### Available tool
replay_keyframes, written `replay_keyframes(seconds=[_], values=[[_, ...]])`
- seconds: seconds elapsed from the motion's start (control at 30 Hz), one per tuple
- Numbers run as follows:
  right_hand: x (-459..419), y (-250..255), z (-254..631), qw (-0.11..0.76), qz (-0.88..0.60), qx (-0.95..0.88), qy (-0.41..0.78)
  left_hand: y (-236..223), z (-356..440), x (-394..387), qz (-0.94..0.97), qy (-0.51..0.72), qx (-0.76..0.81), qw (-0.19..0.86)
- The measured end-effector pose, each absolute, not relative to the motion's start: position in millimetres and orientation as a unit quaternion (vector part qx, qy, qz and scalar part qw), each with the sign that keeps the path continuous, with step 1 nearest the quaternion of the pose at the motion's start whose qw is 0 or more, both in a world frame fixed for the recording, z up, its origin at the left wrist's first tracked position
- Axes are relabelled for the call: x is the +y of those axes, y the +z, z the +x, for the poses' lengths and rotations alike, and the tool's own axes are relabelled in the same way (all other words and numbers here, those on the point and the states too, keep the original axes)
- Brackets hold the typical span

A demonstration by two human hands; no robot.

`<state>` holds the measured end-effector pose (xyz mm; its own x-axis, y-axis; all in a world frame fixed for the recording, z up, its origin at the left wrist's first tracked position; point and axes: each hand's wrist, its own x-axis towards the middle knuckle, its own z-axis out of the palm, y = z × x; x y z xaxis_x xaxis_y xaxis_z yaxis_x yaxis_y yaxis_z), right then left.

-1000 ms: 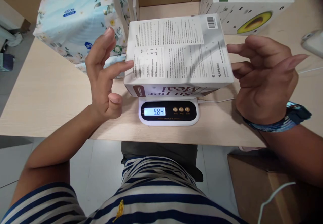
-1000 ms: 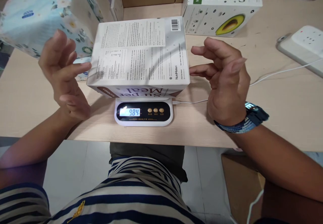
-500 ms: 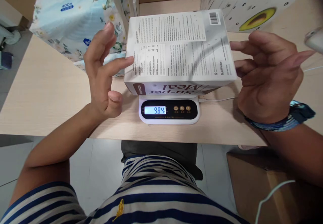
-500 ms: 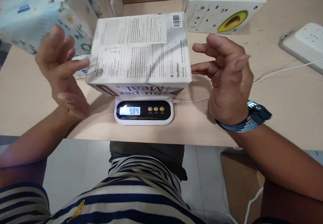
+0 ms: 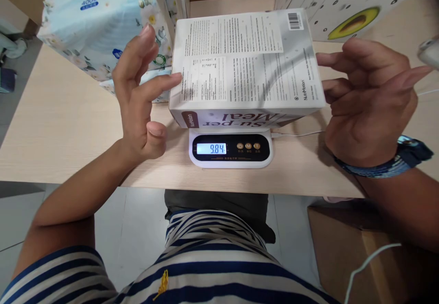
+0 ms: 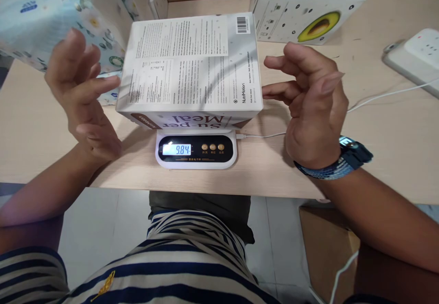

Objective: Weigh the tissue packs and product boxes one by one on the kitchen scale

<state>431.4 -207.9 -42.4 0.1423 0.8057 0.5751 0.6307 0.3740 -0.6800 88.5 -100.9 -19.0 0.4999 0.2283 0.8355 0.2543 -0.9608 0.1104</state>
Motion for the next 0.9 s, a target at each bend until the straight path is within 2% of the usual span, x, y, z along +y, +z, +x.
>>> replay_keyframes(seconds=[0.27, 0.47, 0.6, 0.67, 0.77, 0.9], values=[[-209, -42, 433, 0.502, -0.57, -0.645, 0.081, -22, 88, -102, -0.841, -0.508, -0.179, -0.052], [-210, -42, 432, 0.513, -0.563, -0.642, 0.09, -20, 89, -96, -0.808, -0.502, -0.287, -0.115], [-208, -43, 437, 0.521, -0.564, -0.631, 0.109, -26, 82, -92, -0.847, -0.504, -0.17, -0.012], [-206, -46, 444, 0.526, -0.564, -0.621, 0.14, -29, 80, -92, -0.855, -0.49, -0.169, 0.019], [-204, -53, 452, 0.523, -0.531, -0.633, 0.208, -34, 80, -97, -0.853, -0.46, -0.245, -0.028], [-212, -56, 438, 0.427, -0.415, -0.754, 0.277, -36, 80, -115, -0.879, -0.311, -0.355, -0.071]])
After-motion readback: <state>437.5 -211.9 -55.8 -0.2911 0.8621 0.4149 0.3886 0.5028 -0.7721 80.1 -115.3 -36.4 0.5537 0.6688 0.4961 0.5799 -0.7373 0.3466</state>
